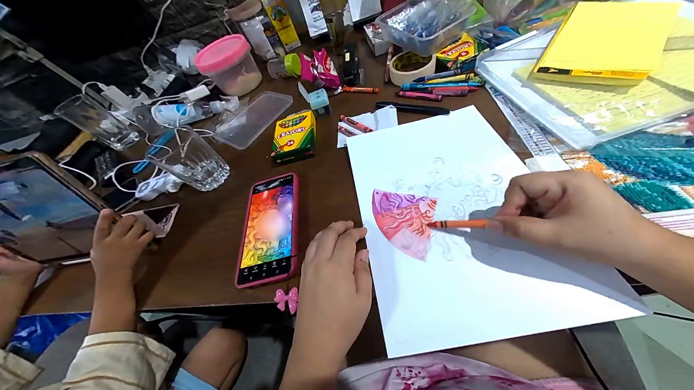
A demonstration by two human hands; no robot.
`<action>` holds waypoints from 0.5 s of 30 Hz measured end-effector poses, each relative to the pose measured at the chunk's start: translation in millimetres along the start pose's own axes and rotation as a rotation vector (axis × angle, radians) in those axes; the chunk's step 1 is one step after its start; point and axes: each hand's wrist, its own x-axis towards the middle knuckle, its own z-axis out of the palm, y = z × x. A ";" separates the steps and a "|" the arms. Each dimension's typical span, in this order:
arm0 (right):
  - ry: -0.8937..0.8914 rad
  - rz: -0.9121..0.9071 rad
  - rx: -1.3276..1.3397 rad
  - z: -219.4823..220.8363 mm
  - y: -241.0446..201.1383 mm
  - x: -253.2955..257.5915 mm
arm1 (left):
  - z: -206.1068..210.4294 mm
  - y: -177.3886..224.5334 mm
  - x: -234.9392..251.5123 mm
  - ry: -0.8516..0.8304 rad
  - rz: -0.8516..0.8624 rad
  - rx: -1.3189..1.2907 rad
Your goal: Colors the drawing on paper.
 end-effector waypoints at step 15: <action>-0.017 -0.020 -0.032 1.7 -2.3 0.8 | 0.6 -0.1 0.0 0.008 0.004 0.001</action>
